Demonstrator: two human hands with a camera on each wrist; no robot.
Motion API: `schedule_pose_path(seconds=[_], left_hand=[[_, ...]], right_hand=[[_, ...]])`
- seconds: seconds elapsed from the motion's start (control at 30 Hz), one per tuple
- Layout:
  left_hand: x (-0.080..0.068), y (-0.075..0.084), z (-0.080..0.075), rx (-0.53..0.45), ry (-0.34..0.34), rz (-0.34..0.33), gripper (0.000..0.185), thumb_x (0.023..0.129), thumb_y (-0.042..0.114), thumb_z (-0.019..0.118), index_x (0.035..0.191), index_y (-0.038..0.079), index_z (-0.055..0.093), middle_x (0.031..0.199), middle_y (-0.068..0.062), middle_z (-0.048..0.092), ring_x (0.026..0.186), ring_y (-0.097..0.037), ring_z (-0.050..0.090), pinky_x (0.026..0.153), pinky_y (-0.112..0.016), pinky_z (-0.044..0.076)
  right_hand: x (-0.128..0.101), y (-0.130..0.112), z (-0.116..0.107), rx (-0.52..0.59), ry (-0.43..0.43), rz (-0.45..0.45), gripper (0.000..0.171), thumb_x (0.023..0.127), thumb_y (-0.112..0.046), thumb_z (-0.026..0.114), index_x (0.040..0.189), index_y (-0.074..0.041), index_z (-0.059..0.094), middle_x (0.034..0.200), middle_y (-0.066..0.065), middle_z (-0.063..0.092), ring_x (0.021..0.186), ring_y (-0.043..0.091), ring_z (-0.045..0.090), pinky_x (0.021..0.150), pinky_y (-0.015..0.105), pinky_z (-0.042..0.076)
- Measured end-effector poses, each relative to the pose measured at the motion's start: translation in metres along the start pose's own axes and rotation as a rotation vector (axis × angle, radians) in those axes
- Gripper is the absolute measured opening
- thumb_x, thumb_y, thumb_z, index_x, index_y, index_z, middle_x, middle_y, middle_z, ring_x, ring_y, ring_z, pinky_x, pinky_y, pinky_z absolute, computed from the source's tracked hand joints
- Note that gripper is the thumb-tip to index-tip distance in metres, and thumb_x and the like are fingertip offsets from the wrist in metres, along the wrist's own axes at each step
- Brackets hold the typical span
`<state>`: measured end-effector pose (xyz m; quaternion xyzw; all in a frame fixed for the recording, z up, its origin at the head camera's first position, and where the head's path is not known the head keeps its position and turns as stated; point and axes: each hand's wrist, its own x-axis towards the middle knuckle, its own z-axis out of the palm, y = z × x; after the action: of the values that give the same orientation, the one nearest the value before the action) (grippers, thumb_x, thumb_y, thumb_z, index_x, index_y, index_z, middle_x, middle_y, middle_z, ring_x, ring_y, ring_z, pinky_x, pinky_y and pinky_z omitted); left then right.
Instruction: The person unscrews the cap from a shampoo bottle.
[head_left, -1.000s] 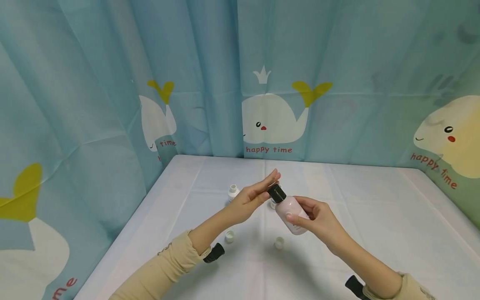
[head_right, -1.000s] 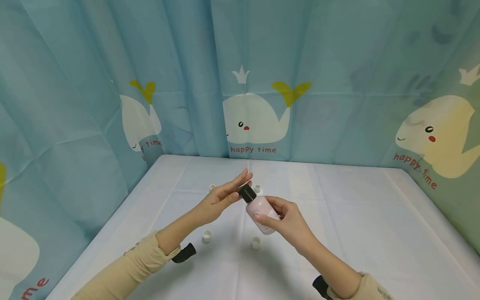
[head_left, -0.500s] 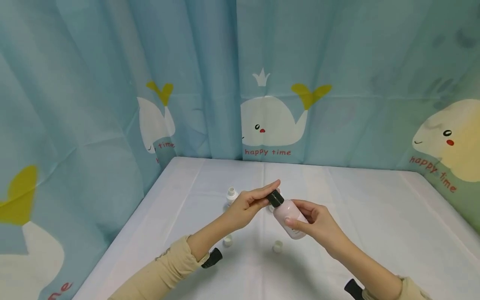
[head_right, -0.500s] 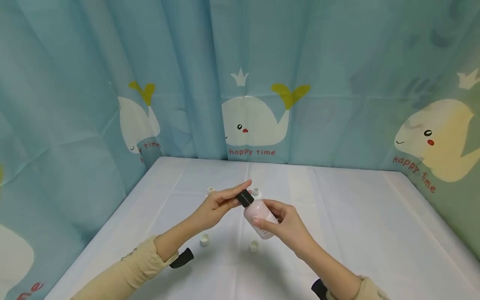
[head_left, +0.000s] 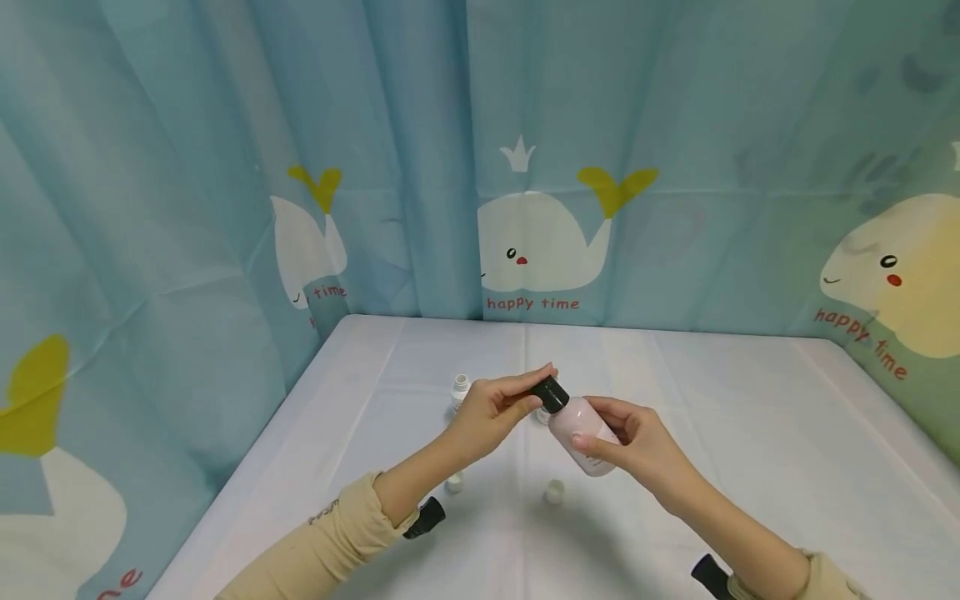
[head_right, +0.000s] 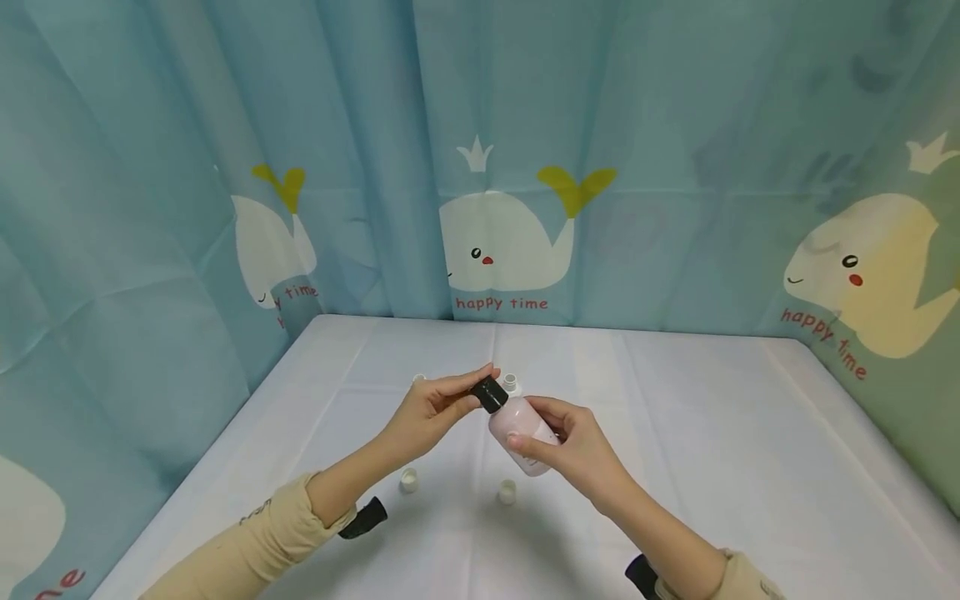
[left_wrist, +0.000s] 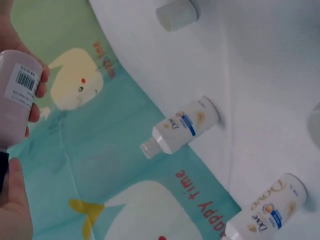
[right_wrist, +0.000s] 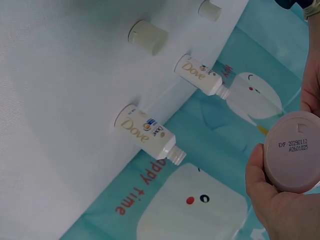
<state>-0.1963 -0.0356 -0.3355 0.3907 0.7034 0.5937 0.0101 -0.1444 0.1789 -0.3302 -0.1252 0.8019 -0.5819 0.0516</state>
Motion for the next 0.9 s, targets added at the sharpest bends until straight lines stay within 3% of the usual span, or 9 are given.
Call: schedule_pose_path(seconds=[0.23, 0.37, 0.57, 0.63, 0.8, 0.9], left_hand=[[-0.009, 0.007, -0.005, 0.062, 0.063, -0.134, 0.04, 0.089, 0.013, 0.064, 0.127, 0.002, 0.059, 0.124, -0.015, 0.063, 0.103, -0.025, 0.067, 0.085, -0.024, 0.055], [-0.008, 0.01, -0.003, 0.105, 0.123, -0.14, 0.033, 0.086, 0.014, 0.069, 0.117, 0.003, 0.065, 0.113, -0.014, 0.068, 0.094, -0.022, 0.069, 0.079, -0.022, 0.056], [-0.002, 0.009, 0.002, 0.074, 0.195, -0.131, 0.017, 0.081, 0.012, 0.073, 0.089, -0.001, 0.065, 0.095, -0.018, 0.069, 0.076, -0.012, 0.068, 0.069, -0.022, 0.057], [0.0, 0.008, 0.003, 0.068, 0.214, -0.126, 0.023, 0.081, 0.018, 0.074, 0.081, -0.001, 0.06, 0.088, -0.018, 0.068, 0.068, -0.006, 0.064, 0.063, -0.019, 0.054], [0.004, 0.011, 0.004, 0.101, 0.228, -0.115, 0.06, 0.076, 0.059, 0.064, 0.067, 0.001, 0.051, 0.065, -0.014, 0.06, 0.053, -0.003, 0.044, 0.048, -0.017, 0.033], [0.005, 0.013, 0.004, 0.116, 0.192, -0.135, 0.075, 0.07, 0.075, 0.053, 0.071, 0.0, 0.057, 0.07, -0.015, 0.065, 0.057, -0.006, 0.053, 0.052, -0.017, 0.043]], right_hand=[[-0.003, -0.001, 0.005, 0.019, -0.028, 0.009, 0.055, 0.085, -0.016, 0.07, 0.13, 0.007, 0.049, 0.124, 0.025, 0.058, 0.091, 0.007, 0.063, 0.077, 0.025, 0.056], [-0.004, -0.002, 0.005, 0.009, -0.03, 0.004, 0.055, 0.085, -0.016, 0.069, 0.131, 0.006, 0.049, 0.124, 0.024, 0.058, 0.09, 0.007, 0.063, 0.076, 0.025, 0.056], [-0.005, -0.004, 0.004, -0.006, -0.04, -0.012, 0.054, 0.086, -0.016, 0.068, 0.131, 0.007, 0.048, 0.122, 0.025, 0.059, 0.09, 0.004, 0.063, 0.075, 0.024, 0.056], [-0.005, -0.005, 0.004, -0.007, -0.045, -0.021, 0.054, 0.087, -0.016, 0.068, 0.131, 0.007, 0.048, 0.121, 0.025, 0.059, 0.09, 0.003, 0.063, 0.075, 0.024, 0.056], [-0.005, -0.009, 0.005, -0.011, -0.047, -0.034, 0.054, 0.087, -0.016, 0.067, 0.131, 0.007, 0.048, 0.12, 0.025, 0.06, 0.09, 0.003, 0.063, 0.075, 0.024, 0.056], [-0.005, -0.01, 0.005, -0.01, -0.046, -0.029, 0.055, 0.087, -0.016, 0.068, 0.132, 0.007, 0.047, 0.121, 0.025, 0.059, 0.09, 0.004, 0.063, 0.076, 0.024, 0.056]])
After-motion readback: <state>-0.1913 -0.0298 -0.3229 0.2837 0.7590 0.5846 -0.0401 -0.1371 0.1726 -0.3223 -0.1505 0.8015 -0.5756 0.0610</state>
